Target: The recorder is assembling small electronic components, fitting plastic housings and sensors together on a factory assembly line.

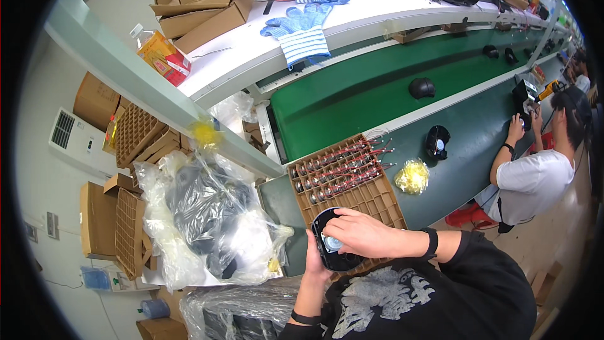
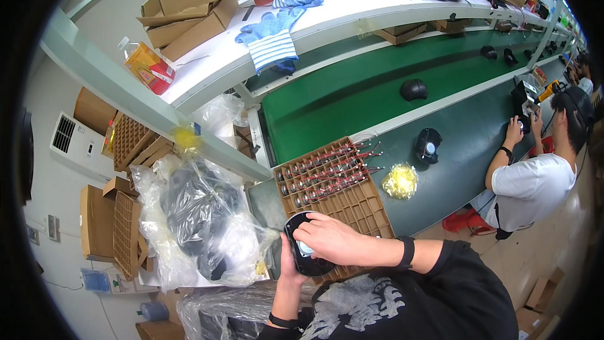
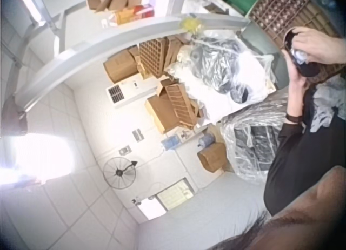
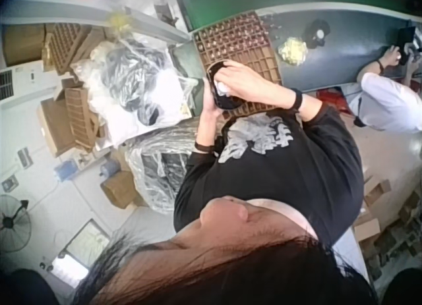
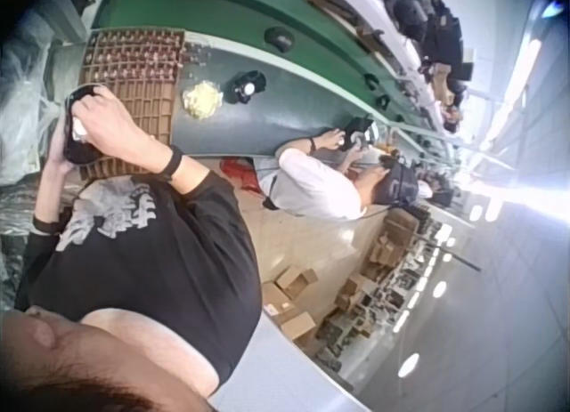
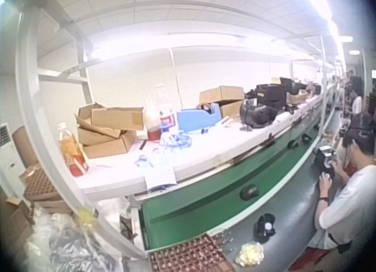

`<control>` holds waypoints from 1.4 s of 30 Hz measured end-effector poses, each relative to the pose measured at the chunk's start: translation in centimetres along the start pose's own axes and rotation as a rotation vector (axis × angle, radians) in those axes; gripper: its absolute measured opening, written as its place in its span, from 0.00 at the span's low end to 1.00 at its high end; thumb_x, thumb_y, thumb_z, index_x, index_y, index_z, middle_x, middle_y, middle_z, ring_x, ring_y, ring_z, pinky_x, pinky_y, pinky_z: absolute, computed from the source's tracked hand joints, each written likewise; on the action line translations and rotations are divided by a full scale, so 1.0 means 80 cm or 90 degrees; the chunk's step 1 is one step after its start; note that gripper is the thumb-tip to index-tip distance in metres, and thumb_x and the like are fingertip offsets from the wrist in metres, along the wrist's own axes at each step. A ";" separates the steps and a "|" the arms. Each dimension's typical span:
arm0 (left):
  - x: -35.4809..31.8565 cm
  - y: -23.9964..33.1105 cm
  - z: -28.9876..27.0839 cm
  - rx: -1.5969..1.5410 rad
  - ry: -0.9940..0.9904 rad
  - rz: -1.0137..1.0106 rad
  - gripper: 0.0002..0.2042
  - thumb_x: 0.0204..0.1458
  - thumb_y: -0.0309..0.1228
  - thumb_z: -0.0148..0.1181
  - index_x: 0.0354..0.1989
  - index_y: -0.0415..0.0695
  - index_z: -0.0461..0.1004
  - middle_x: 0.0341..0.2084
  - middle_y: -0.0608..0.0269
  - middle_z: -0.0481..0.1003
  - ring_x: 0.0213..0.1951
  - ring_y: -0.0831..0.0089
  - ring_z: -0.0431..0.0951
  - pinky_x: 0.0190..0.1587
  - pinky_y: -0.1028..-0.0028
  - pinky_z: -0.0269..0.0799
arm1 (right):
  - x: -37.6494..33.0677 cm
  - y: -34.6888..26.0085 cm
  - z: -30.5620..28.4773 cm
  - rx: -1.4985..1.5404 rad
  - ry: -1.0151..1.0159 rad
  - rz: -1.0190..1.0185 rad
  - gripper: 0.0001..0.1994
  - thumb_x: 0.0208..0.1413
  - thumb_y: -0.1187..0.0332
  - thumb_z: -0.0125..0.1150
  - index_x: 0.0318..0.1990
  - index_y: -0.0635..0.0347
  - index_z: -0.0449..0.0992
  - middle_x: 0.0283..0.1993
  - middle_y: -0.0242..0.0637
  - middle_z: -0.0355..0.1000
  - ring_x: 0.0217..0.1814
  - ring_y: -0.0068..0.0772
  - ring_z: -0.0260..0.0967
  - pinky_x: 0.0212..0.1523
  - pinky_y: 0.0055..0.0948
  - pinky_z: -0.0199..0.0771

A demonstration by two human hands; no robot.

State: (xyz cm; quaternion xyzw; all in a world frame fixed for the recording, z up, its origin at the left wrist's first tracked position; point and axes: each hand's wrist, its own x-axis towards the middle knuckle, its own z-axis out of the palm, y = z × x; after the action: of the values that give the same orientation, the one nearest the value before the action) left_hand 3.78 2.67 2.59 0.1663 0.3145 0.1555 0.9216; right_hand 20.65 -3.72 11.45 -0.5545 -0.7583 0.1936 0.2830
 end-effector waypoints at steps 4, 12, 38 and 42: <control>-0.003 0.001 0.003 0.000 0.013 -0.004 0.35 0.57 0.62 0.26 0.60 0.46 0.59 0.54 0.55 0.68 0.53 0.60 0.71 0.54 0.61 0.70 | 0.001 0.003 0.006 0.008 -0.005 0.006 0.23 0.36 0.71 0.68 0.42 0.63 0.67 0.40 0.40 0.68 0.50 0.42 0.66 0.63 0.43 0.56; -0.004 0.003 0.006 0.017 0.019 -0.001 0.35 0.58 0.61 0.27 0.60 0.46 0.59 0.54 0.55 0.68 0.53 0.60 0.71 0.54 0.61 0.69 | 0.004 0.003 0.006 -0.010 -0.016 0.002 0.21 0.38 0.69 0.68 0.41 0.63 0.68 0.39 0.40 0.68 0.48 0.43 0.66 0.61 0.43 0.58; 0.078 -0.047 0.004 0.219 -0.101 -0.140 0.34 0.59 0.58 0.28 0.60 0.40 0.57 0.58 0.47 0.62 0.56 0.52 0.67 0.56 0.56 0.65 | -0.422 0.277 -0.028 0.044 0.635 0.726 0.16 0.59 0.66 0.51 0.49 0.69 0.69 0.38 0.42 0.71 0.34 0.32 0.71 0.35 0.31 0.76; 0.042 -0.030 -0.029 0.192 0.007 -0.063 0.32 0.61 0.55 0.30 0.59 0.39 0.58 0.58 0.49 0.63 0.55 0.56 0.67 0.56 0.59 0.64 | -0.475 0.377 0.007 0.340 0.911 0.775 0.17 0.60 0.68 0.50 0.51 0.71 0.65 0.37 0.38 0.65 0.29 0.26 0.67 0.29 0.31 0.80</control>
State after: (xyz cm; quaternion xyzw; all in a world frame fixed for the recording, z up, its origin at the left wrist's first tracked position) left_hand 5.27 2.31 -1.91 0.2865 0.3474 0.0617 0.8908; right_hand 50.91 -30.50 -15.48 -0.7555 0.0771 0.0898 0.6443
